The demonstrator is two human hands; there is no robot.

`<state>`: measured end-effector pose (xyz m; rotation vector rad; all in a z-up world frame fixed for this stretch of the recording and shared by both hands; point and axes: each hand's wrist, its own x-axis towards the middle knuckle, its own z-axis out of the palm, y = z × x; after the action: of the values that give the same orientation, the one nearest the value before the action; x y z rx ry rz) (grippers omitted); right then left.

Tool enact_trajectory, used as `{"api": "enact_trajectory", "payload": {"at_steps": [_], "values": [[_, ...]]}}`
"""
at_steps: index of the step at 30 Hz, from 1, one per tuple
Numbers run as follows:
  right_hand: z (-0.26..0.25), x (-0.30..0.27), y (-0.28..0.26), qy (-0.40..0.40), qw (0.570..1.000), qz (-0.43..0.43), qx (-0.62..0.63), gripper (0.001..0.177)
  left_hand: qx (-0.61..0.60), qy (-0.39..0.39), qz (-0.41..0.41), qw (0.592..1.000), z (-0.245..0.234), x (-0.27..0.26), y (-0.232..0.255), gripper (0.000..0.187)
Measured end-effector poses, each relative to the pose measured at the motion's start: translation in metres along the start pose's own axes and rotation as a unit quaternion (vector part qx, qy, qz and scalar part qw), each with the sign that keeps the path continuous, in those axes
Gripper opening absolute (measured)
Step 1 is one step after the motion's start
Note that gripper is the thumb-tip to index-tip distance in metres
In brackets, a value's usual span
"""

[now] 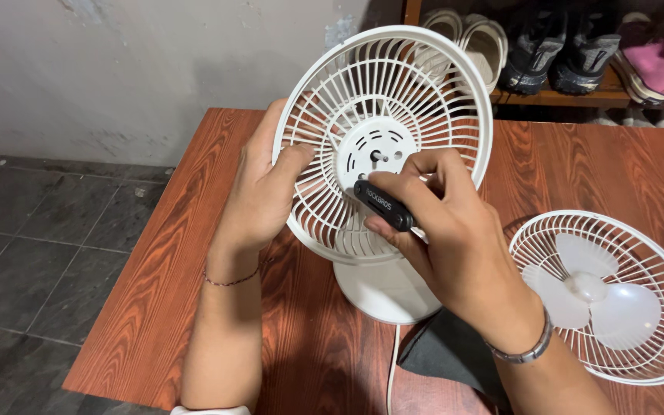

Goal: The person uses a multi-bit screwdriver to remove screws from the front grille of a white table fan, then detaches the grille to expose the fan blades and motor. The person continues to remove screws from the motor housing.

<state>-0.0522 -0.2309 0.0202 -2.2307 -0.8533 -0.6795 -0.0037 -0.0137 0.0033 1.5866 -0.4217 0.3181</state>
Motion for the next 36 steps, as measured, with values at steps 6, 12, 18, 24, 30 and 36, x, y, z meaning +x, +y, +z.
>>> {"api": "enact_trajectory", "payload": {"at_steps": [6,12,18,24,30,36], "values": [[0.001,0.003,-0.006,0.068,0.996,-0.058,0.024,0.036,0.018,0.002,0.049,0.999,-0.005,-0.001,-0.011,0.038],[0.006,0.001,-0.013,0.049,0.989,-0.086,-0.113,0.036,0.011,0.01,0.035,0.999,-0.004,-0.002,-0.012,0.041],[0.017,-0.002,-0.016,0.061,0.987,-0.102,-0.107,0.024,0.044,0.003,0.022,0.999,-0.006,-0.002,-0.014,0.043],[0.026,-0.016,0.004,0.012,0.992,0.012,0.121,0.046,0.073,0.011,0.038,0.997,-0.006,0.008,-0.034,0.048],[0.052,-0.019,0.063,-0.028,0.968,0.156,0.192,0.068,0.045,-0.009,0.015,0.999,-0.006,0.006,-0.036,0.055],[0.059,-0.031,0.071,-0.054,0.984,0.12,0.121,0.05,0.066,-0.036,-0.038,0.996,-0.005,0.011,-0.048,0.061]]}}
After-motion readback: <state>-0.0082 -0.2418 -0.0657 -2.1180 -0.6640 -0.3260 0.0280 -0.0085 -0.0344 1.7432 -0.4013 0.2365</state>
